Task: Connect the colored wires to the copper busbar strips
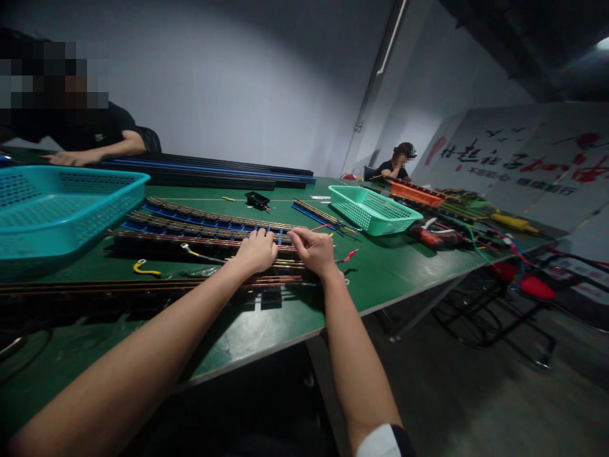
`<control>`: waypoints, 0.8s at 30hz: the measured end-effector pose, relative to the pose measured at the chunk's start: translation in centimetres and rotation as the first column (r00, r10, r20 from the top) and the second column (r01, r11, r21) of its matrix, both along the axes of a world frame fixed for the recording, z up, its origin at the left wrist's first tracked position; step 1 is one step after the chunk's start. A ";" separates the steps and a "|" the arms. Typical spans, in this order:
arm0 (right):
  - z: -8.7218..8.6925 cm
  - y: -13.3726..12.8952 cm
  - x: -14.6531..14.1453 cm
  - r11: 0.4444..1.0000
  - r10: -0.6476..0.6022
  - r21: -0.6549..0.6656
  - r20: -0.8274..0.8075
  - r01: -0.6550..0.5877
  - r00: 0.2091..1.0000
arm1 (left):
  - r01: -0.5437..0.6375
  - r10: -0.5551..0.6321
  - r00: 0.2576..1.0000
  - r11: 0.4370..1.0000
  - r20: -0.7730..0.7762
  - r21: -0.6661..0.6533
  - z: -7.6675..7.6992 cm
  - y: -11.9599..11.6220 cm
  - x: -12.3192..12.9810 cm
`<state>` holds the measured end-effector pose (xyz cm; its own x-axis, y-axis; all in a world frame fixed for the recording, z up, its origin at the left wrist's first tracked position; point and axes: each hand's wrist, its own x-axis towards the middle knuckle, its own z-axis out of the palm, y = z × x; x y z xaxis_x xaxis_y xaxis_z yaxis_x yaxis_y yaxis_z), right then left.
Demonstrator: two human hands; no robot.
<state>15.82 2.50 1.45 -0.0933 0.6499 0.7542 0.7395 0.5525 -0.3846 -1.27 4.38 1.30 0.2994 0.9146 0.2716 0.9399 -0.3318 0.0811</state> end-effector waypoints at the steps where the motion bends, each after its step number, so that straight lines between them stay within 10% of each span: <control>1: 0.0 0.0 -0.1 1.000 0.017 -0.009 0.043 -0.017 0.999 | -0.001 0.001 1.000 1.000 -0.002 0.000 0.0 0.0 0.0; 13: 0.4 -0.6 -0.2 0.995 0.052 -0.101 0.265 -0.026 0.963 | 0.003 -0.003 1.000 1.000 0.001 -0.015 0.2 -0.2 0.0; 24: 0.8 -0.4 -0.1 0.942 -0.258 0.100 -0.390 0.319 0.884 | 0.008 -0.008 1.000 1.000 0.004 -0.011 0.1 0.0 -0.1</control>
<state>15.70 2.10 2.27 0.3831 0.4760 0.7916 0.6985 0.4116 -0.5855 -1.35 4.39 1.36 0.3061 0.9151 0.2624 0.9367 -0.3387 0.0885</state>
